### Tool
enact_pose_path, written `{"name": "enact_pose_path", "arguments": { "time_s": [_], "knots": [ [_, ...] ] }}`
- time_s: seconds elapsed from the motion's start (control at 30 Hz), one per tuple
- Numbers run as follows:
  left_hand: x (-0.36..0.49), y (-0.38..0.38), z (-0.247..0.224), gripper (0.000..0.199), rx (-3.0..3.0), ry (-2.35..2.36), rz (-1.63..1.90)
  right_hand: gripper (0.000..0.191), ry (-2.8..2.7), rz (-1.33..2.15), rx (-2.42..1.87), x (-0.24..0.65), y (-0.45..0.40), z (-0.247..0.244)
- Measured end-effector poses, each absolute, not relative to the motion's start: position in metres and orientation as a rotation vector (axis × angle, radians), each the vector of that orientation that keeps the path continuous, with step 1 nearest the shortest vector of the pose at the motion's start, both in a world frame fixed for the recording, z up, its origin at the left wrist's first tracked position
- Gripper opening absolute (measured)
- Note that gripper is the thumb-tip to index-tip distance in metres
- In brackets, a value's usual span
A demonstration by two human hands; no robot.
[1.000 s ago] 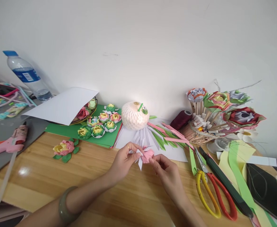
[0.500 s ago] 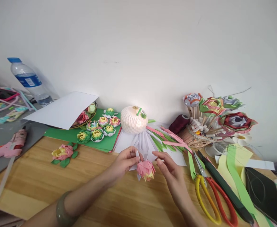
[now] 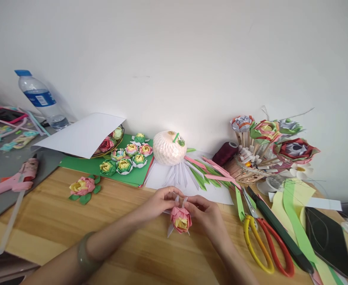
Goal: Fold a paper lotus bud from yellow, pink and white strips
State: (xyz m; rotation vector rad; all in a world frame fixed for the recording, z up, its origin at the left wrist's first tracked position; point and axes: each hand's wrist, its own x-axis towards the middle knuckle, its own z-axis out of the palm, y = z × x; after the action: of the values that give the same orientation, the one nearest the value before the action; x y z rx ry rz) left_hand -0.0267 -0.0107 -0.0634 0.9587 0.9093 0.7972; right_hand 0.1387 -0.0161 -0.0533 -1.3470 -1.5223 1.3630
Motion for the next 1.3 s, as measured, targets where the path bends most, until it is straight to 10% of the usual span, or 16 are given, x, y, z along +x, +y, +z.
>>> {"name": "enact_pose_path", "arguments": {
  "time_s": [0.57,0.9,1.3],
  "knots": [
    [-0.027,-0.015,-0.065,0.021,1.296,1.044,0.786,0.021,-1.694,0.941,-1.448,0.138,-0.021,-0.062],
    [-0.031,-0.012,-0.058,0.017,1.171,0.983,0.773,0.023,-1.504,1.603,-1.125,0.143,-0.016,-0.046],
    [-0.031,-0.012,-0.061,0.007,1.22,1.071,0.78,0.019,-1.664,1.44,-1.288,0.141,-0.019,-0.054]
  ]
}}
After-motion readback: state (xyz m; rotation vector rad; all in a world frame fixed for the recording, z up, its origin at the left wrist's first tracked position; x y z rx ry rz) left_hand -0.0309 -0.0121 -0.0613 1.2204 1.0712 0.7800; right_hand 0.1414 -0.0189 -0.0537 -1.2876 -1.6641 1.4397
